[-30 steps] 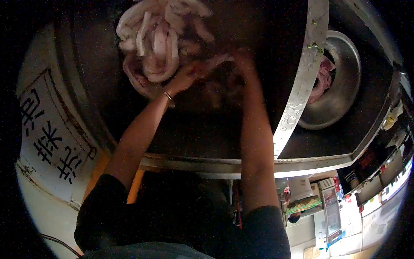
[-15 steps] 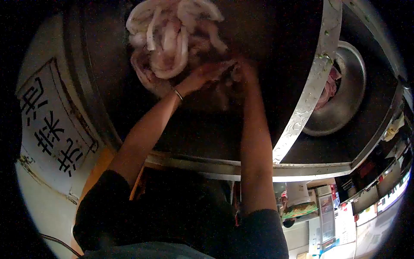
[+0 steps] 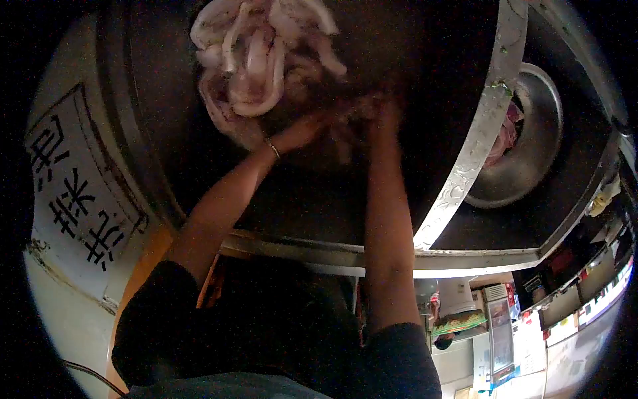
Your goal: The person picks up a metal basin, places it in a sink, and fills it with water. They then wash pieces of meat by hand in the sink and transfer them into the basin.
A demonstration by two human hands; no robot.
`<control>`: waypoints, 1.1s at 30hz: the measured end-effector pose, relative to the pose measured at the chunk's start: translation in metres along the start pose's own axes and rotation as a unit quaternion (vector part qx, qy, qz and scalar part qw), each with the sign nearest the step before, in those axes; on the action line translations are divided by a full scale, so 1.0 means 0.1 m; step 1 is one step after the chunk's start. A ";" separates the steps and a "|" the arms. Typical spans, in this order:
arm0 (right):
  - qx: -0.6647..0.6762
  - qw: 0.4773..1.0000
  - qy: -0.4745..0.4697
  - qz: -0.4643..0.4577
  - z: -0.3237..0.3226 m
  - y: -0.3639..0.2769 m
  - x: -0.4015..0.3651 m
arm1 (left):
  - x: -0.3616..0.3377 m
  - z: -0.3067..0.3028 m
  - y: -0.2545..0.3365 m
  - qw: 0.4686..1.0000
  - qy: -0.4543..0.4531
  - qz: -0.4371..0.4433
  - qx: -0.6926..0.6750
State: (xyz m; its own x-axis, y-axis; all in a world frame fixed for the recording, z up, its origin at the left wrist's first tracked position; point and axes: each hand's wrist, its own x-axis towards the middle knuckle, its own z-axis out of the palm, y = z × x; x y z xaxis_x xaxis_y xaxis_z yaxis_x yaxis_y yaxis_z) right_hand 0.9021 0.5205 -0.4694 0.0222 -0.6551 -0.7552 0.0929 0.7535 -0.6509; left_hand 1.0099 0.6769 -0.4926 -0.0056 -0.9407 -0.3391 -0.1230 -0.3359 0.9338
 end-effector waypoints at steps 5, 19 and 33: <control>-0.094 0.992 -0.021 -0.077 0.27 -0.45 -0.51 | -0.01 -0.03 0.04 0.996 0.012 -0.070 0.052; -0.059 0.866 0.032 -0.495 -0.75 -2.38 -1.14 | 0.21 0.29 0.33 0.948 0.094 0.054 0.299; -0.285 0.940 -0.095 -0.160 -0.20 -0.66 -1.34 | 0.14 0.20 0.26 0.978 -0.038 -0.164 -0.126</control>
State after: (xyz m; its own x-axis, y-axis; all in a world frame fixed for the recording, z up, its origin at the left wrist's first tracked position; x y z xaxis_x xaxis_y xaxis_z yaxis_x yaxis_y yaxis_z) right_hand 0.8729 0.5598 -0.3269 0.2662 -0.8106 -0.5217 -0.4215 0.3888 -0.8192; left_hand 0.9865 0.6563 -0.4757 -0.0825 -0.7773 -0.6237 0.1170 -0.6290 0.7685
